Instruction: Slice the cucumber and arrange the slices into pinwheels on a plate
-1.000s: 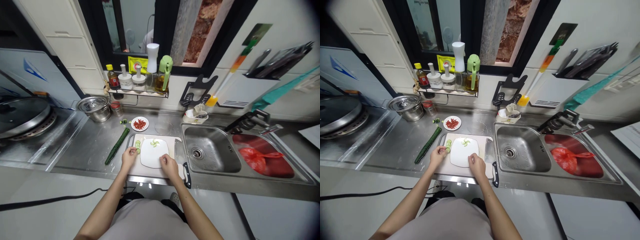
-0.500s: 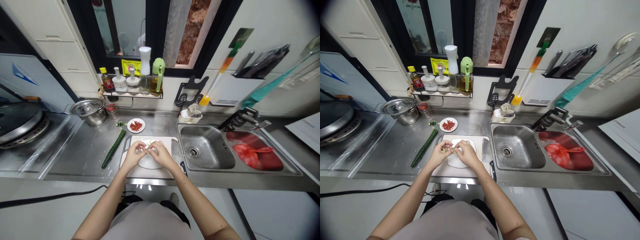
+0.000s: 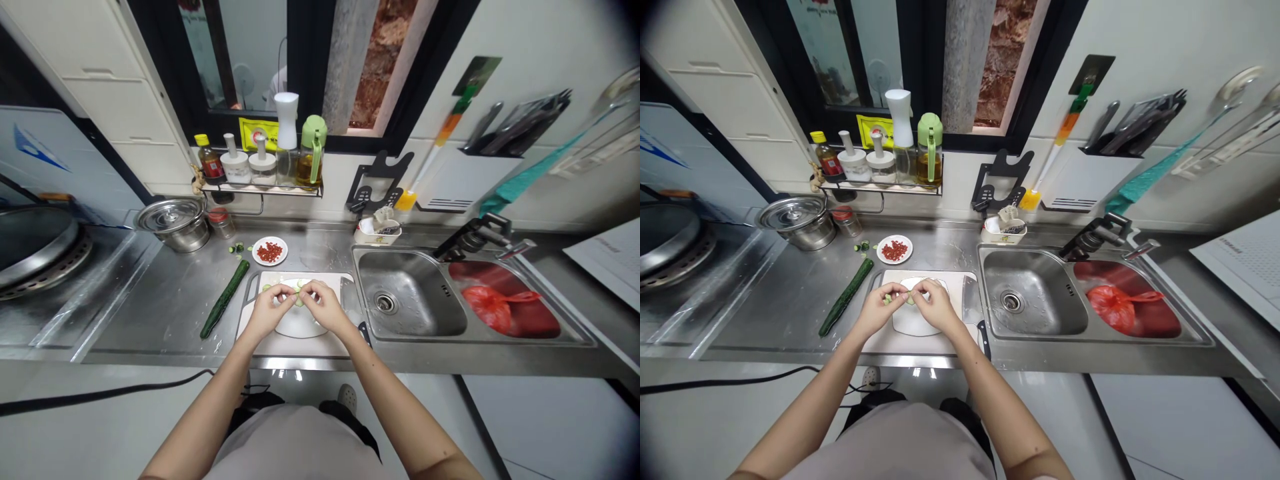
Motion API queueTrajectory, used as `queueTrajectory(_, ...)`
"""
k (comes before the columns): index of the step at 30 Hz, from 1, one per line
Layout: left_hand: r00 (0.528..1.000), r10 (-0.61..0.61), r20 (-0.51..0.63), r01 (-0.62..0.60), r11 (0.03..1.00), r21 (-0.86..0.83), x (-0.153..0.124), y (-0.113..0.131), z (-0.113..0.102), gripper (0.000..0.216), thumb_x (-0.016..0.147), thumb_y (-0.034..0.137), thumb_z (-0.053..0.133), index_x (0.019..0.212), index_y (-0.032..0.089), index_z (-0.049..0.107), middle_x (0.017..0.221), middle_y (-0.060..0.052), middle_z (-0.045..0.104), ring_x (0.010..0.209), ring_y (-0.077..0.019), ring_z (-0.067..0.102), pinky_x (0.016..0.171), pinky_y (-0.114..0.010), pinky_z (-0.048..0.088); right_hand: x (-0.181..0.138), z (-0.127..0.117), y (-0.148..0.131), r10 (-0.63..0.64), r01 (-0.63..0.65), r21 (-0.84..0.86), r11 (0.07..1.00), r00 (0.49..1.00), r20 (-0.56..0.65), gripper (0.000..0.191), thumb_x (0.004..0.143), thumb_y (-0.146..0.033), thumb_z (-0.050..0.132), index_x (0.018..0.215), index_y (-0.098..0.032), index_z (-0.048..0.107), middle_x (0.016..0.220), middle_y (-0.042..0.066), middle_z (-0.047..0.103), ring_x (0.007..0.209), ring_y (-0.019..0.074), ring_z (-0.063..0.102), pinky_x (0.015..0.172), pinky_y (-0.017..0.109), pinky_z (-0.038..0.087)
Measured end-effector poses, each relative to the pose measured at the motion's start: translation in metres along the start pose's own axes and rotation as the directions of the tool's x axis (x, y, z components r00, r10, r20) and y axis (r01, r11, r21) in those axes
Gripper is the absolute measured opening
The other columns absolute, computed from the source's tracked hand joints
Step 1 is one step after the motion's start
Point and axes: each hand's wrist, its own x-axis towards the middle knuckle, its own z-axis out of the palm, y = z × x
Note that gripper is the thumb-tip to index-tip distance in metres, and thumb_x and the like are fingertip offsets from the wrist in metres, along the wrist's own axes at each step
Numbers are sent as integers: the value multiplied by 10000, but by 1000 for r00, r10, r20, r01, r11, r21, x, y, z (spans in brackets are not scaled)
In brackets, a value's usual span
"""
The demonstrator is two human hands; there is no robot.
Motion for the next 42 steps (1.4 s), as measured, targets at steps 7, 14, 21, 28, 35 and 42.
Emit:
queueTrajectory(7,989,145,-7,-142,976,164,0,10,-2,187,841,356,601,828,199,702,830,-36,704,735,-159,572,774,-288,427,7,-2,-1,64,-73,213,974,997,50,136,771,-268,493,689,-189,569,713,-5,609,717,132,541,675,234,407)
queueTrajectory(14,963,270,3,-253,898,361,-3,15,-4,197,903,358,560,861,217,691,853,-22,706,817,-170,600,835,-321,383,12,-4,-6,210,-254,441,861,967,146,114,673,-282,515,614,-188,543,585,-43,516,592,101,459,580,211,363)
queueTrajectory(21,932,362,-7,-318,827,464,-4,5,1,181,922,331,549,924,231,700,913,-26,697,902,-173,604,841,-333,340,13,-4,-9,410,-505,531,680,863,295,118,604,-289,538,610,-176,571,558,-32,512,519,88,440,424,188,255)
queueTrajectory(28,967,254,-32,-225,903,366,-6,-2,9,191,889,345,580,911,220,724,806,-21,695,807,-162,611,829,-319,378,11,-3,1,451,-550,488,678,835,315,130,633,-298,550,654,-173,577,597,-22,546,515,86,455,407,181,247)
queueTrajectory(35,978,-190,88,209,918,-338,-1,-25,45,305,788,429,607,846,143,695,736,-62,715,722,-174,654,620,-246,439,1,-10,46,162,-199,219,955,971,178,119,750,-261,575,702,-167,630,715,-2,633,692,117,539,663,226,406)
queueTrajectory(42,871,-439,220,490,757,-432,14,-50,81,186,608,270,721,736,147,666,708,-30,700,612,-113,593,571,-212,419,-16,-18,86,119,-91,-141,986,972,203,151,810,-154,533,743,-170,668,757,21,654,732,130,550,697,223,389)
